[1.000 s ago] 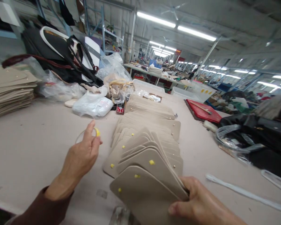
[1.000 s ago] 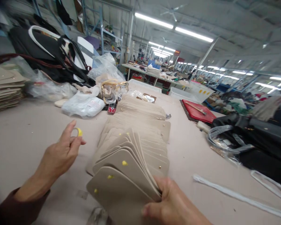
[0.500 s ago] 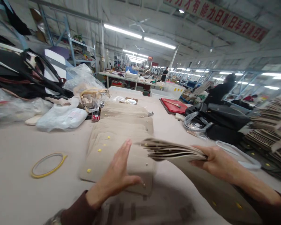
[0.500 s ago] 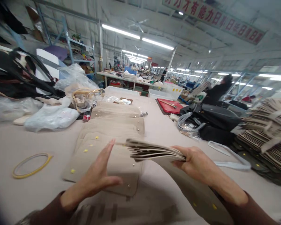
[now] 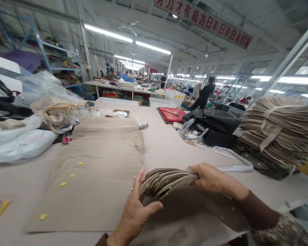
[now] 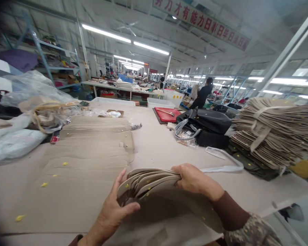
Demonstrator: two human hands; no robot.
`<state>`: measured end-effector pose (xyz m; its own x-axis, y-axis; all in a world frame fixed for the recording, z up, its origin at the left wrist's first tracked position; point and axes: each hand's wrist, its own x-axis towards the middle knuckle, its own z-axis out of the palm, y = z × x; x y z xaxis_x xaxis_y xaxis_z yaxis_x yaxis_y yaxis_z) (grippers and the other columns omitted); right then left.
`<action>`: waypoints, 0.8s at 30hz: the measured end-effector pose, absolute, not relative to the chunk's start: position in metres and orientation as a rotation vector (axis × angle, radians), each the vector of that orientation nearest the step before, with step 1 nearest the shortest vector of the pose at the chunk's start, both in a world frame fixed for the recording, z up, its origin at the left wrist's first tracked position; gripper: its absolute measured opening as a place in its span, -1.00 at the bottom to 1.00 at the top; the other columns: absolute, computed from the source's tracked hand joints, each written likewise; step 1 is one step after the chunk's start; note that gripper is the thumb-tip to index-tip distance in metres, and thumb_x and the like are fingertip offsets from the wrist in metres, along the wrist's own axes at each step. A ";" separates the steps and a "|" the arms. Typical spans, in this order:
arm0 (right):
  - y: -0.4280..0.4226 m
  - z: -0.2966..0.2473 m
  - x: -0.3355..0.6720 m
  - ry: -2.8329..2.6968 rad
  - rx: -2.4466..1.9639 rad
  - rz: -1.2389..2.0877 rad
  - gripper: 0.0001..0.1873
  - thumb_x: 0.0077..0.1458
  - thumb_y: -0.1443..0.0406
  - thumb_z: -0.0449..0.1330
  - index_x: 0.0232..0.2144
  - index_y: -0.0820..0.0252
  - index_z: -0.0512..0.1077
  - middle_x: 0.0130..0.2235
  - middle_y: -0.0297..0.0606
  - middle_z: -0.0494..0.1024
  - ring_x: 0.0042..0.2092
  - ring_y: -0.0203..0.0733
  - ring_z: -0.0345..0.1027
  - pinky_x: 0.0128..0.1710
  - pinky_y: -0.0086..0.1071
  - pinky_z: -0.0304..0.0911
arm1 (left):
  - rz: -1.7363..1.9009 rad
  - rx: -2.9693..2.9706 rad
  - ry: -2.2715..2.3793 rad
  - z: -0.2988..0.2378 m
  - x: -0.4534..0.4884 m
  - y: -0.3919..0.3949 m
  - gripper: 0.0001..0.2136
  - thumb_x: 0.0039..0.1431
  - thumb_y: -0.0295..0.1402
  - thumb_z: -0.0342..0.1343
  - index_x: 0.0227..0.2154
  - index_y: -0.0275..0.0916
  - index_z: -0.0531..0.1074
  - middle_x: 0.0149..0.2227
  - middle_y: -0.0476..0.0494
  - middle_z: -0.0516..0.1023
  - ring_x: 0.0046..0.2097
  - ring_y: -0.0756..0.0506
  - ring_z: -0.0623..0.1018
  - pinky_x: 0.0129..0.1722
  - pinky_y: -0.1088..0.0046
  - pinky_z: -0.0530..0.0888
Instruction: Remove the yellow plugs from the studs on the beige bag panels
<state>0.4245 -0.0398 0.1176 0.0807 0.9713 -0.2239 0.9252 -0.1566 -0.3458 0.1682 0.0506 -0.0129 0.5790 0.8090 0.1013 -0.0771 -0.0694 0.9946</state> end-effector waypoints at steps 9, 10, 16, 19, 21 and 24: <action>-0.057 0.106 0.421 -2.057 -2.314 0.451 -0.53 -0.14 0.36 0.20 -0.08 0.04 0.46 -0.10 -0.22 0.61 -0.08 0.01 0.47 -0.15 -0.32 0.23 | 0.777 1.504 0.680 -0.017 0.172 0.037 0.11 -0.32 -0.40 0.45 0.32 -0.15 -0.08 0.19 -0.23 0.32 0.22 -0.25 0.33 0.28 0.17 0.19; -0.062 0.106 0.423 -2.034 -2.320 0.455 -0.47 -0.16 0.35 0.21 -0.04 0.03 0.44 -0.07 -0.22 0.59 -0.06 0.03 0.46 -0.12 -0.30 0.24 | 0.781 1.492 0.683 -0.017 0.173 0.037 0.11 -0.33 -0.37 0.46 0.31 -0.16 -0.05 0.16 -0.23 0.35 0.20 -0.25 0.35 0.26 0.17 0.22; -0.091 0.092 0.451 -1.917 -2.343 0.323 -0.38 -0.16 0.29 0.26 0.05 -0.08 0.43 0.00 -0.25 0.57 -0.02 0.14 0.44 -0.04 -0.14 0.28 | 0.758 1.451 0.596 -0.018 0.169 0.044 0.01 -0.41 -0.26 0.51 0.21 -0.20 0.19 0.01 -0.19 0.47 0.07 -0.28 0.47 0.14 0.19 0.38; -0.105 0.082 0.469 -1.864 -2.360 0.275 -0.46 -0.19 0.24 0.32 -0.05 -0.12 0.50 -0.06 -0.27 0.61 -0.07 0.19 0.47 -0.10 -0.11 0.34 | 0.712 1.465 0.549 -0.013 0.169 0.050 -0.01 -0.45 -0.24 0.52 0.17 -0.22 0.25 0.04 -0.22 0.48 0.12 -0.31 0.44 0.20 0.17 0.32; -0.112 0.076 0.480 -1.820 -2.351 0.327 -0.49 -0.21 0.24 0.33 -0.10 -0.13 0.53 -0.10 -0.30 0.63 -0.11 0.18 0.49 -0.15 -0.13 0.38 | 0.646 1.421 0.469 -0.011 0.169 0.054 -0.04 -0.44 -0.18 0.52 0.15 -0.23 0.28 0.04 -0.24 0.48 0.11 -0.31 0.44 0.18 0.16 0.32; -0.117 0.068 0.492 -1.717 -2.322 0.392 -0.45 -0.24 0.26 0.34 -0.08 -0.11 0.53 -0.09 -0.32 0.63 -0.12 0.18 0.51 -0.15 -0.14 0.42 | 0.589 1.324 0.392 -0.015 0.169 0.062 -0.06 -0.49 -0.08 0.52 0.09 -0.22 0.35 -0.04 -0.23 0.52 0.04 -0.29 0.49 0.09 0.19 0.38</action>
